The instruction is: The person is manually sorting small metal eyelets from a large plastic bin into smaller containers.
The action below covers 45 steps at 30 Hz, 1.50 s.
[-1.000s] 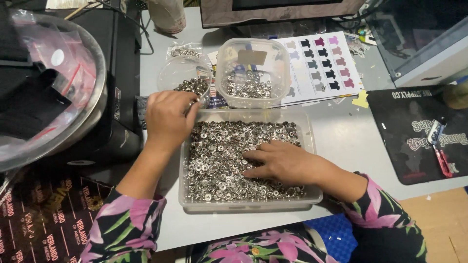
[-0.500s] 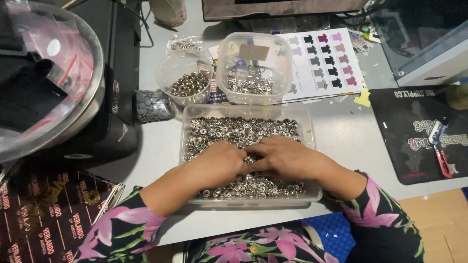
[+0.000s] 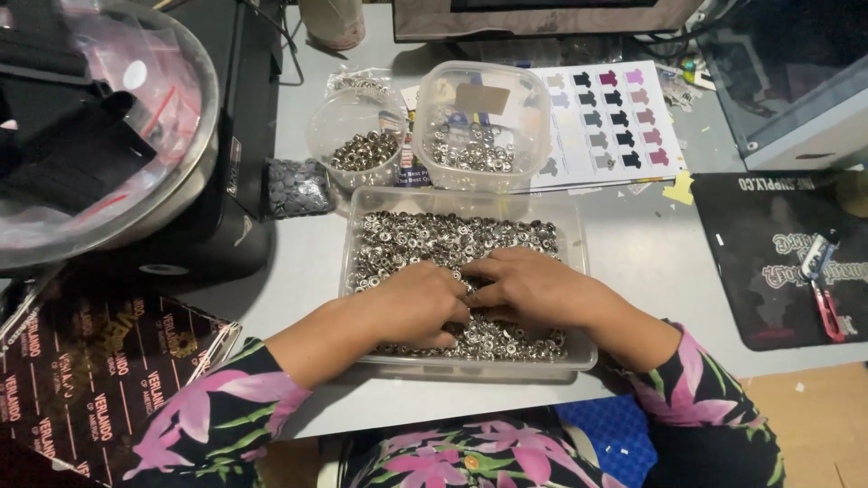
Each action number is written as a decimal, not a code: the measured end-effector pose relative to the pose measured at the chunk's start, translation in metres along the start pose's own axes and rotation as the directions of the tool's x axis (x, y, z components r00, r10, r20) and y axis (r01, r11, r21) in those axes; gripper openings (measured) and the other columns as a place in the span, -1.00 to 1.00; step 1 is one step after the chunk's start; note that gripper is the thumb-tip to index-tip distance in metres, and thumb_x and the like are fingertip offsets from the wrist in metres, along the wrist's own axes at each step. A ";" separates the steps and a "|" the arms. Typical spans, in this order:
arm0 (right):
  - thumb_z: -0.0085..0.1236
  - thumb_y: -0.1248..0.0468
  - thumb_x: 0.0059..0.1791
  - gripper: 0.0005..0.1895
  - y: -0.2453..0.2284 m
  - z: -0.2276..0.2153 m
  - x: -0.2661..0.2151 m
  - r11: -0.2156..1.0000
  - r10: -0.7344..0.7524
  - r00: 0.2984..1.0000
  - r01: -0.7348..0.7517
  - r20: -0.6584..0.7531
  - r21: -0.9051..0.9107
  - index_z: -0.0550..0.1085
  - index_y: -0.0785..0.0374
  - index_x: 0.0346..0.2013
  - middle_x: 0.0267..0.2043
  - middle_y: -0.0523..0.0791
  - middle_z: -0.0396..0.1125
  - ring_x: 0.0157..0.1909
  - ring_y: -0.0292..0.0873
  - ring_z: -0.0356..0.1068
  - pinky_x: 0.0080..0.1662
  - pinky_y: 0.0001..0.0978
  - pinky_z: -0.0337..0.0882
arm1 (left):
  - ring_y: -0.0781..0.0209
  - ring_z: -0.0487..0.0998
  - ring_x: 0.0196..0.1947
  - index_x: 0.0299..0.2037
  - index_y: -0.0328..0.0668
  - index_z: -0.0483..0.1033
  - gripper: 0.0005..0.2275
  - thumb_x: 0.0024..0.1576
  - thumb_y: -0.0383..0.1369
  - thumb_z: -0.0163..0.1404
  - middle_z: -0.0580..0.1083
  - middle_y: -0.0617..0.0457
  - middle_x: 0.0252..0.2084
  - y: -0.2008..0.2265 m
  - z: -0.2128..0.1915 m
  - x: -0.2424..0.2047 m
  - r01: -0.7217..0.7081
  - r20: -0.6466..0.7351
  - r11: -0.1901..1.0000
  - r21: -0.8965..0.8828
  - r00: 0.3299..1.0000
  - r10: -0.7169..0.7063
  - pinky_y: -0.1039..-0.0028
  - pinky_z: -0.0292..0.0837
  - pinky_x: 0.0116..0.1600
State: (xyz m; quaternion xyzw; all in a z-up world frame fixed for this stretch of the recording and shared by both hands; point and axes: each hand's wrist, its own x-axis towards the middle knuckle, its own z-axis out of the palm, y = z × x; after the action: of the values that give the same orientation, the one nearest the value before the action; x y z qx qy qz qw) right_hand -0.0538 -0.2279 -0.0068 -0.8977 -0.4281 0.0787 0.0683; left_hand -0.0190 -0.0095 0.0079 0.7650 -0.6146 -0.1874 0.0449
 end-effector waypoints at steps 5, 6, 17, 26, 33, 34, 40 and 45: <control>0.34 0.22 -0.13 -0.64 0.003 0.005 0.000 1.000 0.017 0.999 -0.017 0.032 -0.005 0.62 -0.05 -0.03 0.15 0.03 0.41 -0.15 -0.15 0.39 -0.22 -0.35 0.33 | 0.17 0.58 -0.20 -0.14 0.02 0.70 -0.85 0.12 -0.27 0.19 0.62 0.07 -0.33 -0.008 0.024 0.011 -0.094 -0.060 0.996 0.010 0.994 0.094 0.35 0.40 0.06; 0.34 0.22 -0.13 -0.63 0.002 0.004 0.001 1.000 0.024 0.999 -0.024 0.036 -0.004 0.61 -0.06 -0.02 0.15 0.02 0.40 -0.14 -0.14 0.40 -0.22 -0.34 0.34 | 0.20 0.58 -0.23 -0.17 0.04 0.70 -0.87 0.11 -0.28 0.20 0.62 0.10 -0.36 -0.011 0.030 0.014 -0.107 -0.080 0.994 0.009 0.991 0.108 0.37 0.41 0.04; 0.32 0.22 -0.14 -0.83 0.007 0.004 -0.001 1.000 0.019 0.996 -0.017 -0.087 0.023 0.64 0.06 -0.25 -0.03 -0.04 0.48 -0.20 -0.07 0.46 -0.24 -0.24 0.39 | 0.00 0.66 -0.17 -0.22 -0.13 0.68 -0.91 0.18 -0.41 0.09 0.65 -0.06 -0.28 -0.041 0.005 -0.006 0.036 -0.534 0.929 -0.367 0.810 -0.242 0.26 0.51 0.08; 0.23 0.30 -0.09 -0.87 0.007 0.006 -0.008 0.985 0.146 0.983 -0.155 0.112 0.078 0.63 0.00 -0.29 -0.24 -0.19 0.51 -0.29 -0.14 0.53 -0.26 -0.34 0.50 | 0.01 0.68 -0.21 -0.20 -0.15 0.68 -0.90 0.21 -0.40 0.09 0.66 -0.05 -0.30 -0.055 0.001 0.003 -0.004 -0.710 0.885 -0.465 0.600 -0.370 0.31 0.56 -0.04; 0.21 0.30 -0.10 -0.90 0.004 0.004 -0.005 0.980 0.146 0.981 -0.161 0.131 0.115 0.61 0.05 -0.32 -0.35 -0.13 0.52 -0.31 0.02 0.54 -0.30 -0.13 0.51 | 0.01 0.67 -0.19 -0.13 -0.16 0.67 -0.88 0.22 -0.42 0.06 0.64 -0.07 -0.27 -0.087 -0.032 0.034 0.060 -0.846 0.964 -0.259 0.467 -0.257 0.32 0.56 -0.06; 0.21 0.30 -0.10 -0.90 0.007 0.007 -0.005 0.980 0.148 0.980 -0.163 0.131 0.116 0.61 0.05 -0.32 -0.35 -0.13 0.52 -0.31 0.02 0.54 -0.30 -0.13 0.51 | 0.01 0.67 -0.19 -0.13 -0.16 0.67 -0.88 0.22 -0.42 0.06 0.64 -0.07 -0.27 -0.093 -0.035 0.042 0.058 -0.845 0.964 -0.259 0.469 -0.256 0.32 0.56 -0.06; 0.20 0.24 -0.08 -0.92 0.006 0.005 -0.005 0.976 0.185 0.969 -0.201 0.163 0.088 0.60 0.03 -0.32 -0.37 -0.13 0.50 -0.28 0.03 0.53 -0.25 -0.13 0.52 | 0.07 0.63 -0.33 -0.26 -0.07 0.65 -0.84 0.17 -0.47 -0.04 0.59 0.04 -0.42 -0.107 -0.043 0.066 0.357 -0.850 0.931 -0.072 0.467 -0.245 0.34 0.51 -0.16; 0.22 0.13 -0.05 -0.92 0.007 -0.001 -0.004 0.974 0.202 0.961 -0.218 0.187 0.070 0.62 -0.04 -0.33 -0.38 -0.22 0.49 -0.28 -0.07 0.54 -0.25 -0.24 0.51 | -0.01 0.61 -0.26 -0.30 0.00 0.63 -0.90 0.18 -0.39 0.04 0.58 0.01 -0.31 -0.114 -0.023 0.050 0.264 -0.819 0.964 0.022 0.558 -0.134 0.25 0.51 -0.14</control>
State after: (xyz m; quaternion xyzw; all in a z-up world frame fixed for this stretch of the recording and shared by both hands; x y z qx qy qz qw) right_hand -0.0502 -0.2353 -0.0067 -0.9234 -0.3310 0.1848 0.0610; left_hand 0.1030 -0.0335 -0.0167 0.8312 -0.4470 0.2229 0.2443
